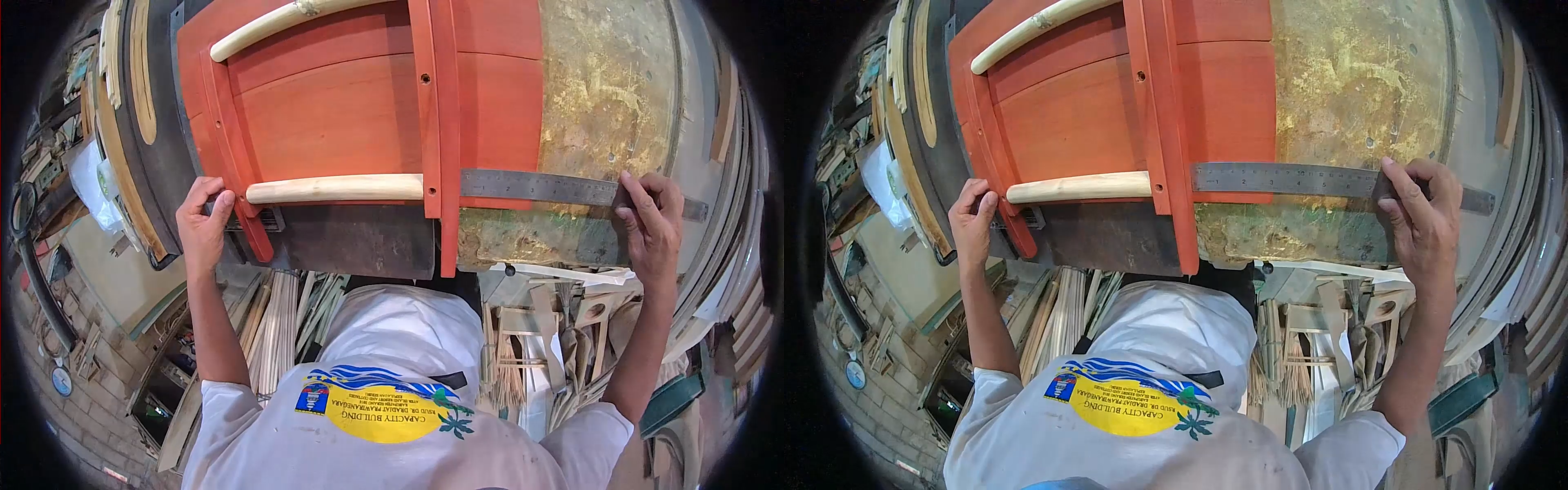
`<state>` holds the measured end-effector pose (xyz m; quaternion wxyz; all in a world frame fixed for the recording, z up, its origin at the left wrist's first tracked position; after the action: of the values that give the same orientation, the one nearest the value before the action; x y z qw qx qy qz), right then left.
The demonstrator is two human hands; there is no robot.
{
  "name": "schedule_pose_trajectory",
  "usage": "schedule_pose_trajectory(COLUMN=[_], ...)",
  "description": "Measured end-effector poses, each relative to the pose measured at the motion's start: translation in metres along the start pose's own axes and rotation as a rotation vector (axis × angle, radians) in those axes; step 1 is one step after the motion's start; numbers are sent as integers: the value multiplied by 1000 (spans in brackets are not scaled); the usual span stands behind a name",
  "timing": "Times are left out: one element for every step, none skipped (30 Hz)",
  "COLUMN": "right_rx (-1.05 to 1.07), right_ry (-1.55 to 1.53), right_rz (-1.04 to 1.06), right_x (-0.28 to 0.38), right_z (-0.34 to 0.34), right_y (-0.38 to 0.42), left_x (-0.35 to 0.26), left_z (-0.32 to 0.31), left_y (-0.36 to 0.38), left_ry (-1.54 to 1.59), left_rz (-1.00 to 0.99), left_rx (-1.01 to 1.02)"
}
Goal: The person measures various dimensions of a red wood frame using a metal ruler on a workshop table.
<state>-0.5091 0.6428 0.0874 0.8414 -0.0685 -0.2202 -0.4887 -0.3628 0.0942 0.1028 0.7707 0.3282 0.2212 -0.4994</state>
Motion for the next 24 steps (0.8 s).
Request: schedule_pose_trajectory(right_rx=[1,-1,-1,-1,-3,2,6,5,2,-1,0,-8,-15,-13,-16,-21,-19,-17,-17,-19,-18,-20,-23,-25], right_ry=[9,10,12,13,13,6,0,1,-3,-7,-5,-7,-5,4,4,3,20,23,26,29,30,24,18,18], right_rz=[-2,-3,6,15,15,0,-16,-19,-12,-5,-11,-3,3,-7,9,24,6,-5,18,44,36,42,50,46], right_x=[0,0,0,0,0,1,0,0,0,0,0,1,1,1,2,3,2,1,1,2,1,1,2,2], right_z=[0,1,1,0,0,0,-1,-1,-1,-1,-1,-1,0,1,1,1,0,0,0,1,1,1,1,1], right_y=[0,0,0,1,1,2,2,3,3,3,2,2,2,2,1,0,1,1,1,0,0,0,0,0], left_x=[-1,-3,-4,-4,-3,-3,-2,-2,-1,-1,-2,-2,-3,-2,-1,2,3,3,4,3,4,4,4,5], left_z=[-1,-1,-1,-1,-1,0,0,0,0,0,0,0,-1,0,0,0,2,3,3,2,3,3,4,3], left_y=[0,0,0,0,0,0,0,0,1,0,0,0,0,0,1,1,1,0,0,0,0,1,0,0], left_ry=[1,1,2,2,1,-1,0,-2,-4,-3,-2,-1,6,14,22,29,5,-21,-25,-23,-20,-18,-18,-13], left_rz=[-3,1,5,3,-1,-5,-7,7,21,18,13,7,3,16,30,26,3,-21,-17,-21,-9,3,-1,3], left_rx=[0,0,0,-1,-3,-4,-3,-4,-4,0,7,16,24,12,1,12,13,13,27,35,25,14,18,19])
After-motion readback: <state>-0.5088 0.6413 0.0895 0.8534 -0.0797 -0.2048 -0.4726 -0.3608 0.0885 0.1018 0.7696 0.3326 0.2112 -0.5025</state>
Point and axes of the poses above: each hand's wrist, its own y-axis away from the middle knuckle, its own z-axis out of the back of the hand, x = y × z, the point moved 6 cm from there along -y, towards the middle knuckle, and after that the axes turned 1 degree about -z, right-handed, at the moved point
